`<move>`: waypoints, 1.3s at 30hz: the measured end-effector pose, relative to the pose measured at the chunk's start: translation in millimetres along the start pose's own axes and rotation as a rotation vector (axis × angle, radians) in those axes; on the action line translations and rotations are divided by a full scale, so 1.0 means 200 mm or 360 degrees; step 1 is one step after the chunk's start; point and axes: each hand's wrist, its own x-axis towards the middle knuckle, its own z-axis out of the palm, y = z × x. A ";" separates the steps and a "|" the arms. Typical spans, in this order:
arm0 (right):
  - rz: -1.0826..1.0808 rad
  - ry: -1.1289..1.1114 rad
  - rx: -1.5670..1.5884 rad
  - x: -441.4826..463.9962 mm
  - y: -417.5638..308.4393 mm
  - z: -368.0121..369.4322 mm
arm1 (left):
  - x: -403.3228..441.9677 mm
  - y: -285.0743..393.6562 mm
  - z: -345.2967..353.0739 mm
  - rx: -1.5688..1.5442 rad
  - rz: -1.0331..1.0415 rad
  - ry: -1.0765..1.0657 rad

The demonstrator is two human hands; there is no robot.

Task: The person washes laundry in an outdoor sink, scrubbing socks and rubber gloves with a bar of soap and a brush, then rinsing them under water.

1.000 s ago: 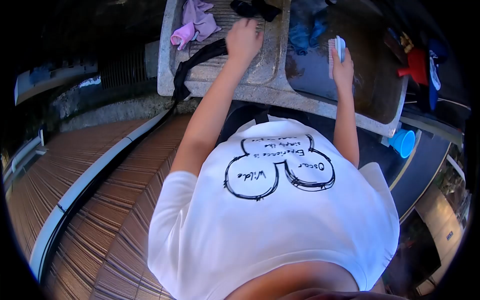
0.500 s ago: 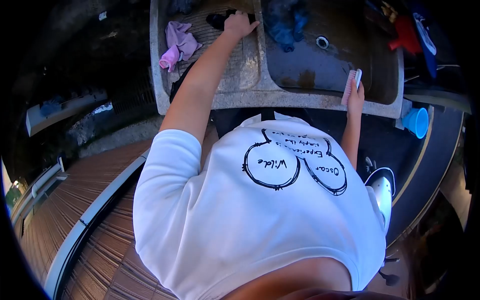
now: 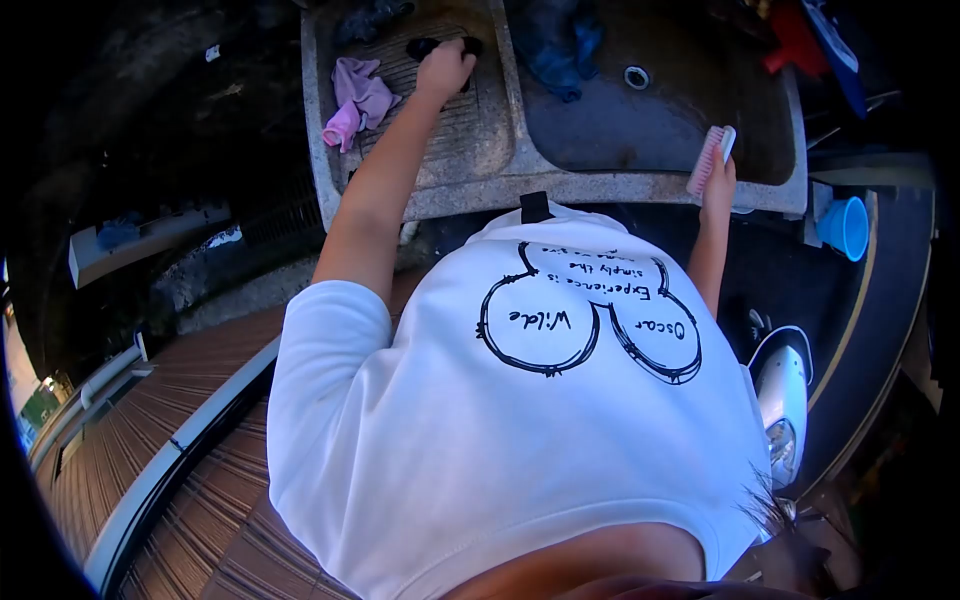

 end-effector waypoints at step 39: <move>0.0706 -0.1095 -0.0233 0.56 0.05 0.92 | -0.85 0.35 -0.08 -0.0429 -0.0542 0.0291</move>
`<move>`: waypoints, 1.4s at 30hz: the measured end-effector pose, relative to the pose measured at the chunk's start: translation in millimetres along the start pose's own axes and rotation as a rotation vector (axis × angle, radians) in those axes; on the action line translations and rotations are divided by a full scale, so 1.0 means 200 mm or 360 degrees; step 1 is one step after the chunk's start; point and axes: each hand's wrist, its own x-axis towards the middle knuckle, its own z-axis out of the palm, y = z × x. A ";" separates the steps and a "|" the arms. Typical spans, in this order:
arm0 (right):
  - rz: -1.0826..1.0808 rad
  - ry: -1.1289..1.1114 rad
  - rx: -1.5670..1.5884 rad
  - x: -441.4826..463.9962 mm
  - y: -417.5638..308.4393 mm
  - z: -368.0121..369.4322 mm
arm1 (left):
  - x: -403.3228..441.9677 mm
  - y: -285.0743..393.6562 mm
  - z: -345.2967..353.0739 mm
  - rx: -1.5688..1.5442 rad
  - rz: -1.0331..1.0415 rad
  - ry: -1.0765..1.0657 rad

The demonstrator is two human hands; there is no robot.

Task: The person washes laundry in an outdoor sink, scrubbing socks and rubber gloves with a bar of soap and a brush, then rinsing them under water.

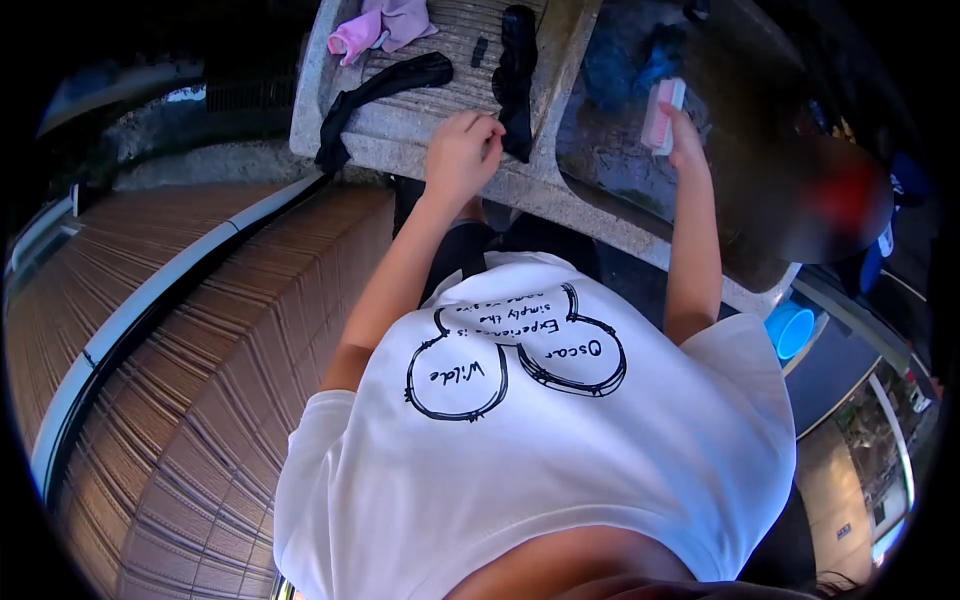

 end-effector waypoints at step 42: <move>-0.2252 0.0049 -0.2824 -0.11 -0.24 1.19 | -0.18 -0.23 0.16 0.0195 0.0384 0.0208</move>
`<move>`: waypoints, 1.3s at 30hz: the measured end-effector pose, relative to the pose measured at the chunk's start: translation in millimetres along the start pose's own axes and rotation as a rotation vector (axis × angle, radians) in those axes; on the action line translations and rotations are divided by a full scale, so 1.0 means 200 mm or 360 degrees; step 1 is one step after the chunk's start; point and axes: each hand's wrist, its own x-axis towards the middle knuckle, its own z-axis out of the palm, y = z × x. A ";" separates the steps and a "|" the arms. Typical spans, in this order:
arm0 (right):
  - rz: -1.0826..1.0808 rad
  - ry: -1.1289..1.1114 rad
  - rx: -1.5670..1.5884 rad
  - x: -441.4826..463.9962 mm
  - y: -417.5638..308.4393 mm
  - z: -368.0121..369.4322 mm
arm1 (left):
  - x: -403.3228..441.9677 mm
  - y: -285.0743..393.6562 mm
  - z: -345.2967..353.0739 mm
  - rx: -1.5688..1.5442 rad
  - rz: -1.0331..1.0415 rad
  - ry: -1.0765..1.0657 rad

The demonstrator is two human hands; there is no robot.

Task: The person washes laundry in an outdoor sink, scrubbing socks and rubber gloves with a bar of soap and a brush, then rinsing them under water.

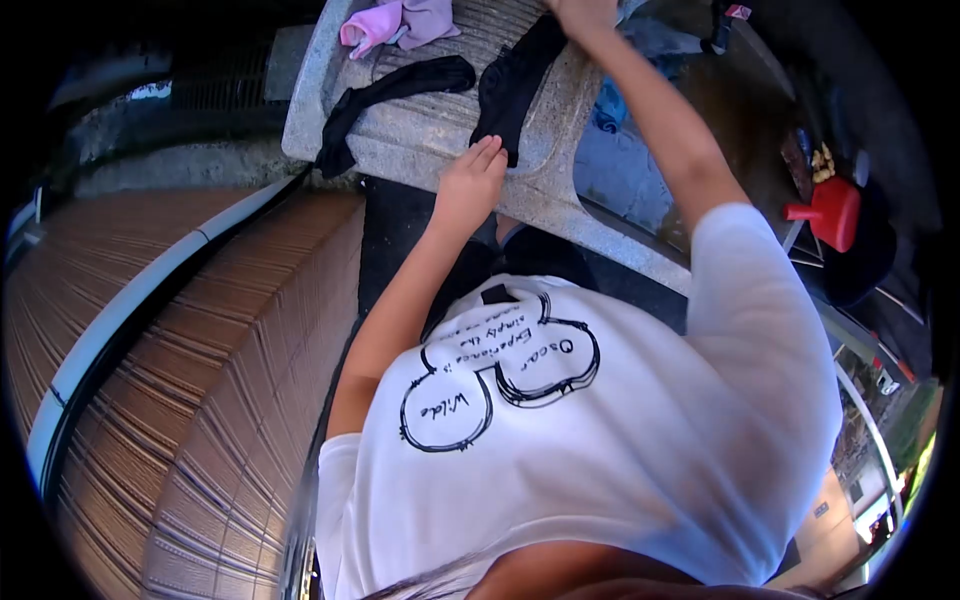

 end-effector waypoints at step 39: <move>0.1482 0.0397 0.0386 -0.67 0.36 0.01 | 0.08 0.06 -0.06 0.0019 -0.0129 -0.0196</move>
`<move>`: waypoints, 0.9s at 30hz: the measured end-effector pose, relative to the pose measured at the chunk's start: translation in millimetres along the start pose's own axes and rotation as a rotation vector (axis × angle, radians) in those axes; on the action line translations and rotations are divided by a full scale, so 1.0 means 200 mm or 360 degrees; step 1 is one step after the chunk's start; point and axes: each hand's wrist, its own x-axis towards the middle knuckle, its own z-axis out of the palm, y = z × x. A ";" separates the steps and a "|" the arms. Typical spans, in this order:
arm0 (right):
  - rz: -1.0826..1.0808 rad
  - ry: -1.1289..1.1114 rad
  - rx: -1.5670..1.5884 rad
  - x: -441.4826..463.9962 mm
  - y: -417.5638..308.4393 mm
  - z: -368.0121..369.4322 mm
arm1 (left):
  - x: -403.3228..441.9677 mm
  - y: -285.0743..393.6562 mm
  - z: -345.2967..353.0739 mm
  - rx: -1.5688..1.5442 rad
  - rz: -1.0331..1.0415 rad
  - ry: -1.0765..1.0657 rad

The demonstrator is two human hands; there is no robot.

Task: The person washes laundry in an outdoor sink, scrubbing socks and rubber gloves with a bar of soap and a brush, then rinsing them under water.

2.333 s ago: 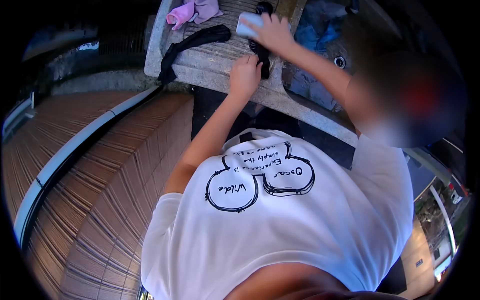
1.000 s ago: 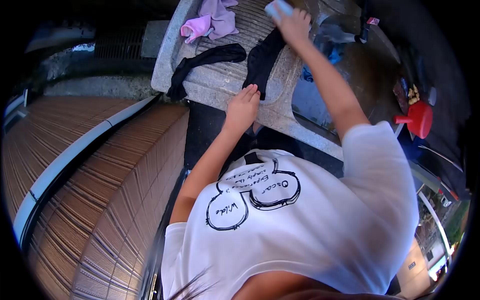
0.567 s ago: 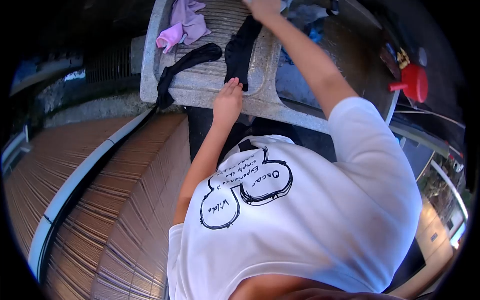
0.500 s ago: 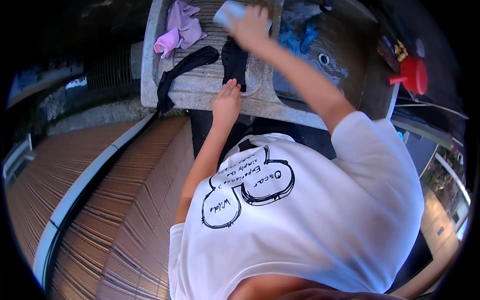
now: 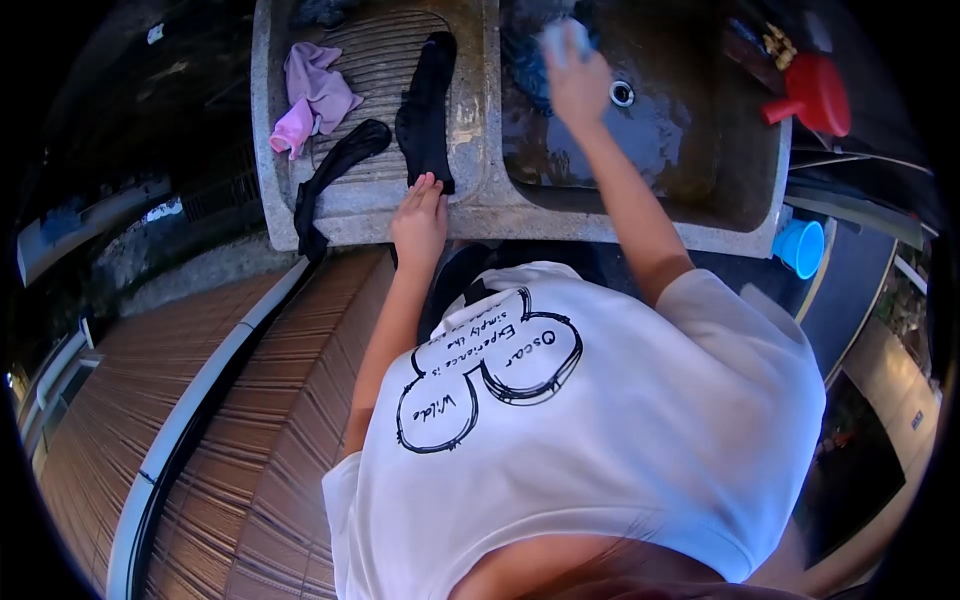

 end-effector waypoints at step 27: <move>-0.1069 -0.0047 -0.0555 0.28 -0.61 0.54 | -0.08 0.00 0.05 0.0283 0.0202 -0.0068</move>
